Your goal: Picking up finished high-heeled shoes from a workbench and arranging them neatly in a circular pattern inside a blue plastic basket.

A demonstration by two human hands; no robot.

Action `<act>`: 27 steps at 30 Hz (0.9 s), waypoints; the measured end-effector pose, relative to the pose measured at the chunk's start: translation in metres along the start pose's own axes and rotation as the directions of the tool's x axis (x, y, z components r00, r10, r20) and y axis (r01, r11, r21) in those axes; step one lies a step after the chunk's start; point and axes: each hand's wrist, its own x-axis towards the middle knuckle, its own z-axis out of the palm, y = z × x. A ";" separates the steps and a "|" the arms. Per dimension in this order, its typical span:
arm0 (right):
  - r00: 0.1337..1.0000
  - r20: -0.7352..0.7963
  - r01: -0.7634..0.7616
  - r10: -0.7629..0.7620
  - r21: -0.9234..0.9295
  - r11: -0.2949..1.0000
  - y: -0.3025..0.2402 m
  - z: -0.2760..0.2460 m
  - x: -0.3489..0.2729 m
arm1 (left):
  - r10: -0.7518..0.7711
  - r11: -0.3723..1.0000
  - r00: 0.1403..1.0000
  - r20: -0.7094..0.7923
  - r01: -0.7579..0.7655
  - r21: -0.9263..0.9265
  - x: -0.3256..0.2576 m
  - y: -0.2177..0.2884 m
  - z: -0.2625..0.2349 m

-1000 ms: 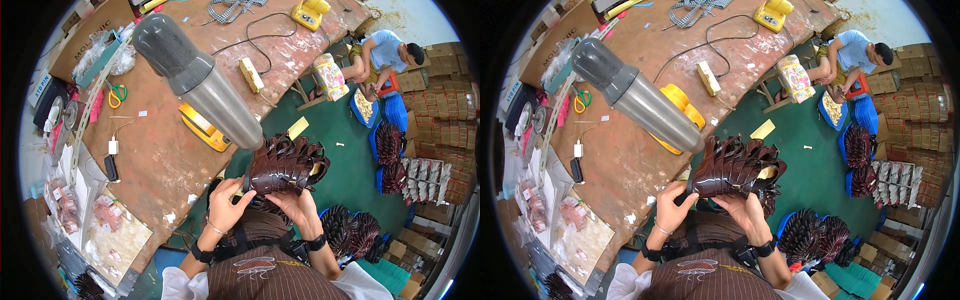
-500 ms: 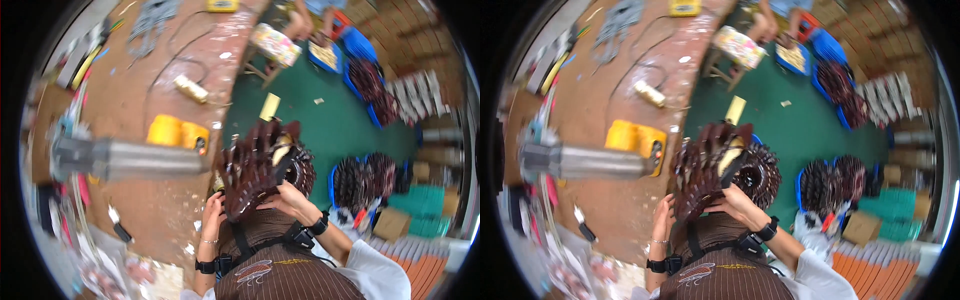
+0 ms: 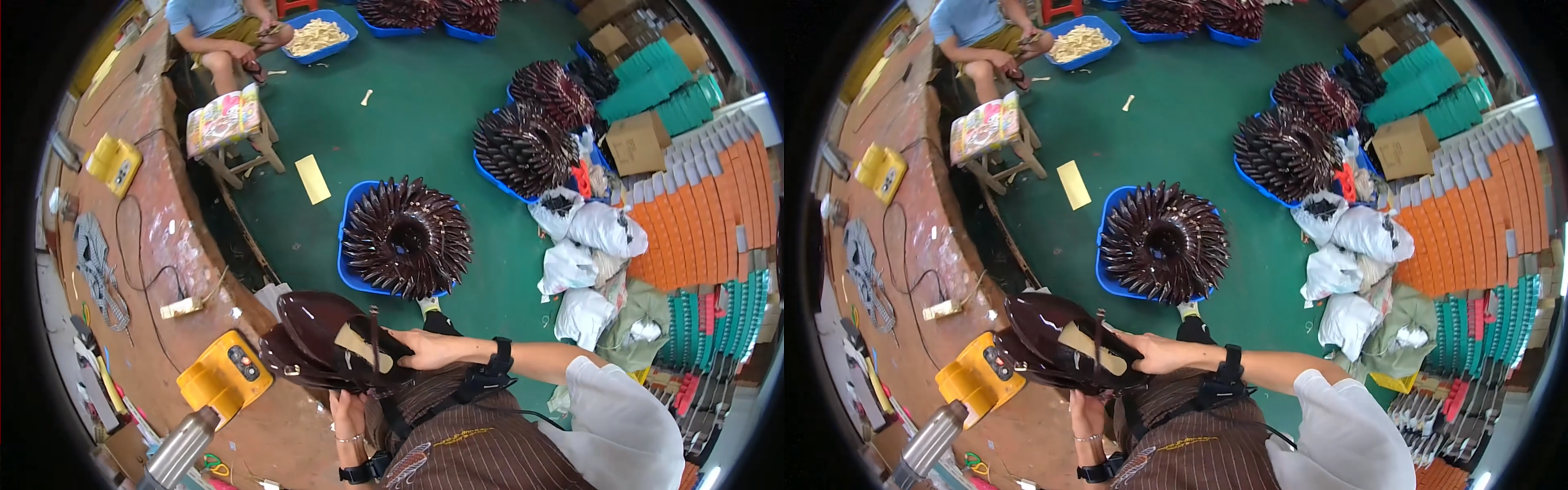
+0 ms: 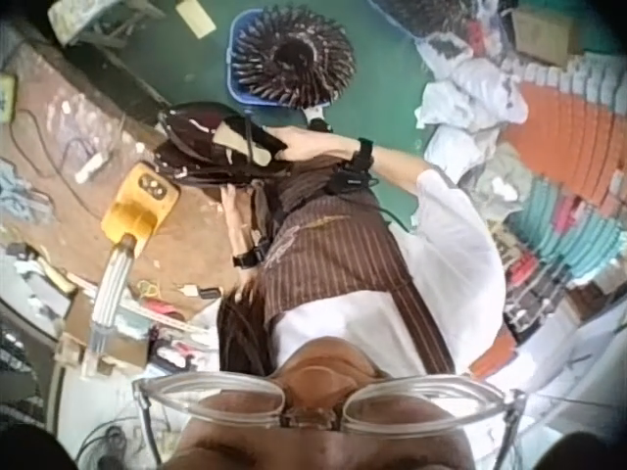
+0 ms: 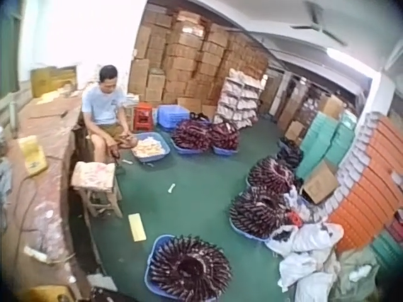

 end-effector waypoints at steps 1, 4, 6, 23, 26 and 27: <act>1.000 0.018 -0.025 0.025 0.040 0.999 0.005 -0.010 -0.011 | -0.028 1.000 0.999 0.019 0.028 0.012 -0.001 -0.010 0.007; 1.000 -0.004 -0.023 0.023 0.071 0.997 0.044 -0.036 -0.045 | -0.085 0.994 0.995 0.056 0.081 0.072 0.001 -0.035 0.052; 0.999 -0.045 0.008 -0.005 0.066 0.998 0.065 -0.052 -0.064 | -0.102 0.994 0.982 0.158 0.105 -0.007 0.003 -0.071 0.061; 0.952 0.222 -0.160 0.209 -0.219 0.963 0.207 -0.123 -0.056 | -0.198 -0.446 0.944 0.265 -0.327 0.833 0.090 -0.110 0.239; 0.820 0.526 -0.039 0.226 -0.343 0.939 0.239 -0.115 -0.046 | -0.606 -0.238 0.749 0.270 -0.494 0.836 0.154 -0.136 0.201; 0.806 0.541 -0.072 0.240 -0.314 0.947 0.258 -0.109 -0.045 | -0.643 -0.188 0.693 0.325 -0.555 0.810 0.174 -0.158 0.190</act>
